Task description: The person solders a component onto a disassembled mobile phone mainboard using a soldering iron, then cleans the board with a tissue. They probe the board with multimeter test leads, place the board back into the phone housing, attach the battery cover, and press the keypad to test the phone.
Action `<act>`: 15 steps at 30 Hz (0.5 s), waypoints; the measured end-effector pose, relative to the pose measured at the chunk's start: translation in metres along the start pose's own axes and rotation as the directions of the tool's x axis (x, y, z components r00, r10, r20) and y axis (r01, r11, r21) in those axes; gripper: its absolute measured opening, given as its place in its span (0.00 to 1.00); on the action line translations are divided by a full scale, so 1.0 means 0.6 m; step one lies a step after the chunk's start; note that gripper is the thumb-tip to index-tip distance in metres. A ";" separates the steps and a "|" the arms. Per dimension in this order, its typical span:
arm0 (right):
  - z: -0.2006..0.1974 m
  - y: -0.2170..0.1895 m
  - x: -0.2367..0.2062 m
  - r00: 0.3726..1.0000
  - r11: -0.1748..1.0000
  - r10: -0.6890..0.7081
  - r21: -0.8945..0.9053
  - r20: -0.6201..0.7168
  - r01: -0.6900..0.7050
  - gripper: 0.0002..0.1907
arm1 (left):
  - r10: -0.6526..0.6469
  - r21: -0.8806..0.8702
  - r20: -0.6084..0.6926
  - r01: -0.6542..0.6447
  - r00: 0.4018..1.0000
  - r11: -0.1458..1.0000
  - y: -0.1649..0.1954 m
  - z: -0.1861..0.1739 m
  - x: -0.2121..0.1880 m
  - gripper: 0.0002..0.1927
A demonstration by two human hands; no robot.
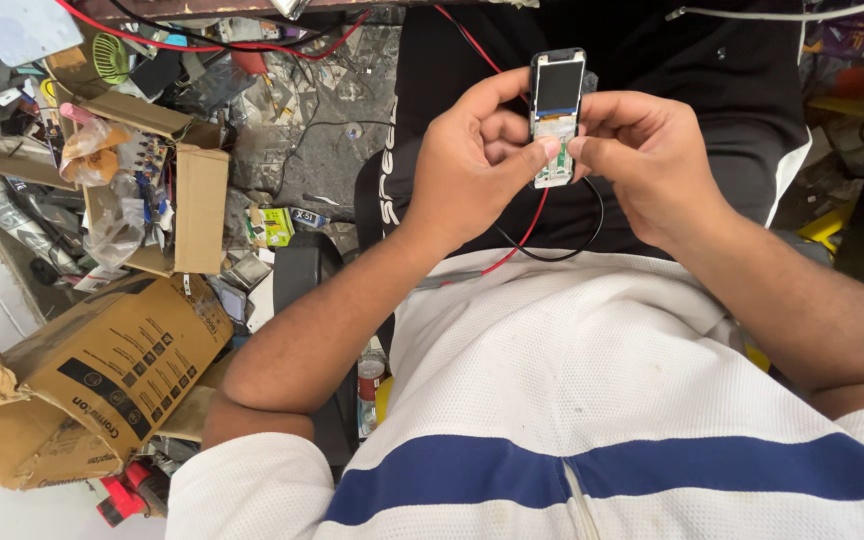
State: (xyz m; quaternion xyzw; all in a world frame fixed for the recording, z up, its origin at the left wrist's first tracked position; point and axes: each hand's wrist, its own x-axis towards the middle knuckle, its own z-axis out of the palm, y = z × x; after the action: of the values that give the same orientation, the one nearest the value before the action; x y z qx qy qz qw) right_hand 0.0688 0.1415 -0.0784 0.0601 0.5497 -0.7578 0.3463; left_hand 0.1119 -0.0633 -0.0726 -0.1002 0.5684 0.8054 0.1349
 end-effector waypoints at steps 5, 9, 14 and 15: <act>-0.001 -0.005 0.001 0.999 0.996 0.023 0.081 0.033 -0.025 0.13 | -0.005 0.059 -0.014 0.006 1.000 0.998 -0.002 -0.001 -0.002 0.30; -0.005 -0.003 0.003 0.999 0.997 0.032 0.074 0.035 -0.035 0.12 | 0.004 0.062 -0.015 -0.003 1.000 0.998 -0.001 0.000 -0.003 0.30; -0.006 -0.001 0.005 0.999 0.995 0.037 0.094 0.035 -0.040 0.11 | 0.010 0.092 -0.033 -0.007 0.999 0.996 0.005 0.005 -0.004 0.30; -0.005 -0.001 0.005 0.999 0.995 0.041 0.092 0.034 -0.044 0.11 | 0.010 0.090 -0.031 -0.007 0.999 0.996 0.007 0.005 -0.004 0.30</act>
State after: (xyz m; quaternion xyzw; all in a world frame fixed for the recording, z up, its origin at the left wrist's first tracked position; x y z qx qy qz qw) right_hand 0.0652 0.1431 -0.0805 0.0756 0.5067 -0.7760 0.3679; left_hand 0.1129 -0.0619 -0.0670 -0.1045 0.6066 0.7778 0.1269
